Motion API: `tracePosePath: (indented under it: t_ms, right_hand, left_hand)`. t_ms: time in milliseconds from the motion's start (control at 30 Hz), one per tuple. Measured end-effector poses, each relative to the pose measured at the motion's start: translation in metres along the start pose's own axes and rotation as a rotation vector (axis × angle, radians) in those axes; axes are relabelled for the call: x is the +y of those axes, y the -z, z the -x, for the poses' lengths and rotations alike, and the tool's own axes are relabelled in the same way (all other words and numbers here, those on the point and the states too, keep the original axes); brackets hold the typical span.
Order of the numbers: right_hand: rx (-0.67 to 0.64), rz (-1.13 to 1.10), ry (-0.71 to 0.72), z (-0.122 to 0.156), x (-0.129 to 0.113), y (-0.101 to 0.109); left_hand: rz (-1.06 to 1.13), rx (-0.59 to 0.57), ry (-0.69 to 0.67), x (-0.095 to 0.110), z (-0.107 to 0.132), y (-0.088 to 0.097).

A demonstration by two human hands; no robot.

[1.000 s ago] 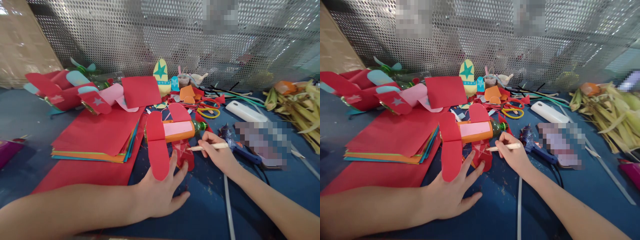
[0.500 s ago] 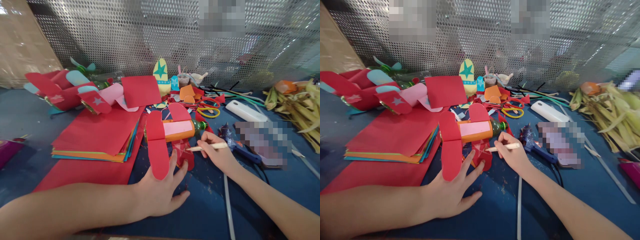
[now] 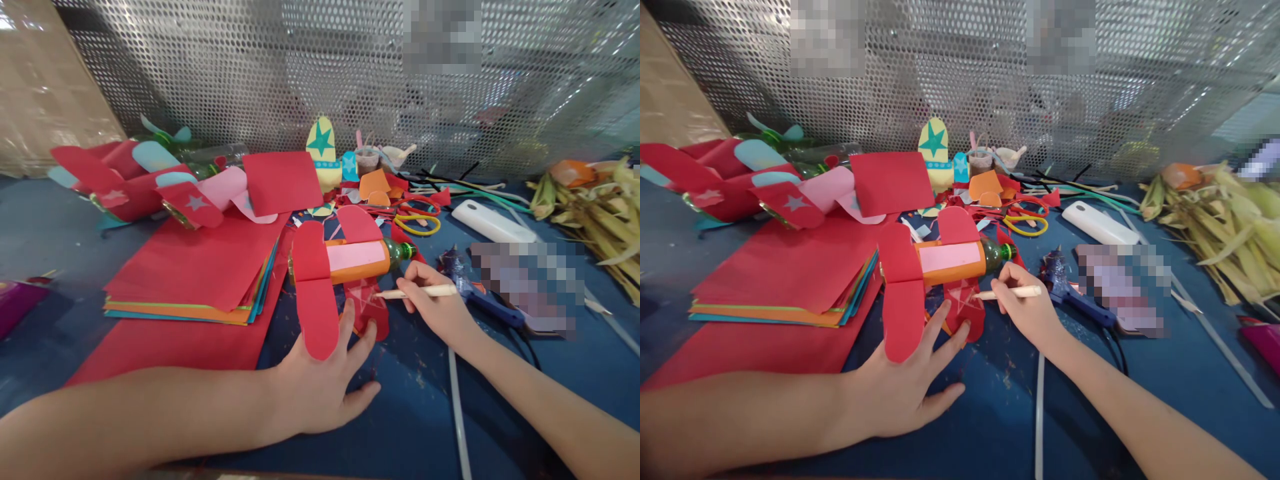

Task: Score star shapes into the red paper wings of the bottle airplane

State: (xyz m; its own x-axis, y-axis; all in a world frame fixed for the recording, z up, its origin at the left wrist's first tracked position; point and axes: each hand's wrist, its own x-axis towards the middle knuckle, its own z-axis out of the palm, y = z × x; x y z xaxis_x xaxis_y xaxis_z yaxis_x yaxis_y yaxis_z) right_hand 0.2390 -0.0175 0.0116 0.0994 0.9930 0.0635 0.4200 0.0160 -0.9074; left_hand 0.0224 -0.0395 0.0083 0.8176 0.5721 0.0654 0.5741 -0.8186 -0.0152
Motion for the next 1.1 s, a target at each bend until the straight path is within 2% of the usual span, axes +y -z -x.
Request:
tracePosePath:
  t_ms: [400, 533, 700, 1100]
  right_hand:
    - [-0.047, -0.008, 0.01, 0.0007, -0.001, -0.0012]
    - [-0.019, 0.005, 0.006, 0.0005, 0.0002, -0.001]
    - [-0.054, -0.003, 0.012, 0.0004, 0.0006, -0.0011]
    - [-0.039, 0.0, 0.011, 0.0015, -0.001, -0.0007]
  left_hand:
    - [0.013, 0.006, 0.011, -0.0001, 0.0001, -0.0027]
    - [0.014, -0.008, 0.014, 0.0003, -0.0006, -0.0011]
    - [0.016, -0.013, 0.017, 0.0002, -0.0015, -0.0003]
    - [0.002, -0.025, 0.017, 0.0001, -0.0011, 0.0002]
